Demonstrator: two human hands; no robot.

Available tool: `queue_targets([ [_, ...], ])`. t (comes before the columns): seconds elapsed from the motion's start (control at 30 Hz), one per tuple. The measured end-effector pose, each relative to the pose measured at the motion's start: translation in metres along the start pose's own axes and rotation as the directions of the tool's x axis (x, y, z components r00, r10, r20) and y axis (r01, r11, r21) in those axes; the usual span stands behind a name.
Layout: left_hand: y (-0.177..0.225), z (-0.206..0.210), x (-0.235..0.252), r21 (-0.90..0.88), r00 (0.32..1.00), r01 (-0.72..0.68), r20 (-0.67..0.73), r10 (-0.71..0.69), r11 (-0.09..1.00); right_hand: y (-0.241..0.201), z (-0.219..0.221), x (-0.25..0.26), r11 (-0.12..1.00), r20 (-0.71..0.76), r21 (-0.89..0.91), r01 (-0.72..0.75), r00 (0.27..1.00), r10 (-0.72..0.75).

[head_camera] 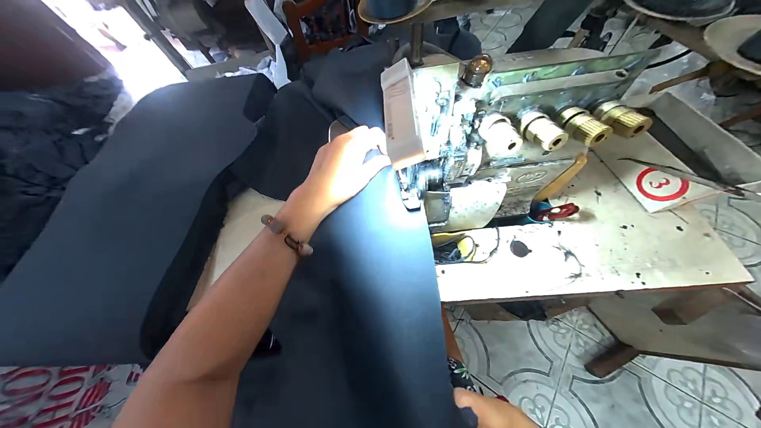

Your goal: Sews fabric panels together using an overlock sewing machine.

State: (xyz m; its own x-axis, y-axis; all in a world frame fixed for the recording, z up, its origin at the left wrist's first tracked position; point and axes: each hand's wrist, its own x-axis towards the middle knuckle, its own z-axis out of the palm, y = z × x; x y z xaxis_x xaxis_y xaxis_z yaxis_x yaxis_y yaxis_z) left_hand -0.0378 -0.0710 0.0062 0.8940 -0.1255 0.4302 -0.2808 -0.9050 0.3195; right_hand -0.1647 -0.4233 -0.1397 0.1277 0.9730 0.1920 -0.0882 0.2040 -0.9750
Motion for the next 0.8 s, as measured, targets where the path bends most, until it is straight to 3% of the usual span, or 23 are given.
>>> queue_targets([
  [0.13, -0.018, -0.001, 0.029, 0.012, 0.999, -0.021, -0.041, 0.022, 1.0, 0.008, -0.01, 0.015, 0.995, -0.179, -0.007, 0.101, 0.979, -0.101],
  [0.3, 0.001, -0.022, 0.058, 0.167, 0.956, 0.268, 0.076, -0.284, 0.949, 0.007, -0.017, 0.034, 0.99, -0.487, -0.143, 0.011, 0.87, -0.08],
  [0.43, 0.002, -0.027, 0.064, 0.19, 0.936, 0.35, -0.02, -0.353, 0.917, -0.008, -0.027, 0.055, 0.986, -0.635, -0.163, -0.042, 0.769, -0.072],
  [0.5, 0.018, -0.035, 0.027, 0.14, 0.943, 0.333, -0.076, -0.325, 0.932, -0.015, -0.03, 0.063, 0.982, -0.669, -0.183, -0.056, 0.739, -0.083],
  [0.57, 0.047, -0.044, -0.046, 0.106, 0.934, 0.358, -0.042, -0.355, 0.928, -0.021, -0.033, 0.067, 0.985, -0.67, -0.153, -0.076, 0.741, -0.046],
  [0.7, 0.048, -0.025, -0.193, 0.192, 0.92, 0.39, -0.033, -0.391, 0.901, -0.041, -0.046, 0.066, 0.979, -0.545, 0.017, -0.201, 0.82, 0.178],
  [0.8, 0.045, -0.038, -0.221, 0.295, 0.906, 0.417, -0.057, -0.42, 0.86, -0.045, -0.055, 0.071, 0.973, -0.433, 0.165, -0.163, 0.874, 0.22],
])
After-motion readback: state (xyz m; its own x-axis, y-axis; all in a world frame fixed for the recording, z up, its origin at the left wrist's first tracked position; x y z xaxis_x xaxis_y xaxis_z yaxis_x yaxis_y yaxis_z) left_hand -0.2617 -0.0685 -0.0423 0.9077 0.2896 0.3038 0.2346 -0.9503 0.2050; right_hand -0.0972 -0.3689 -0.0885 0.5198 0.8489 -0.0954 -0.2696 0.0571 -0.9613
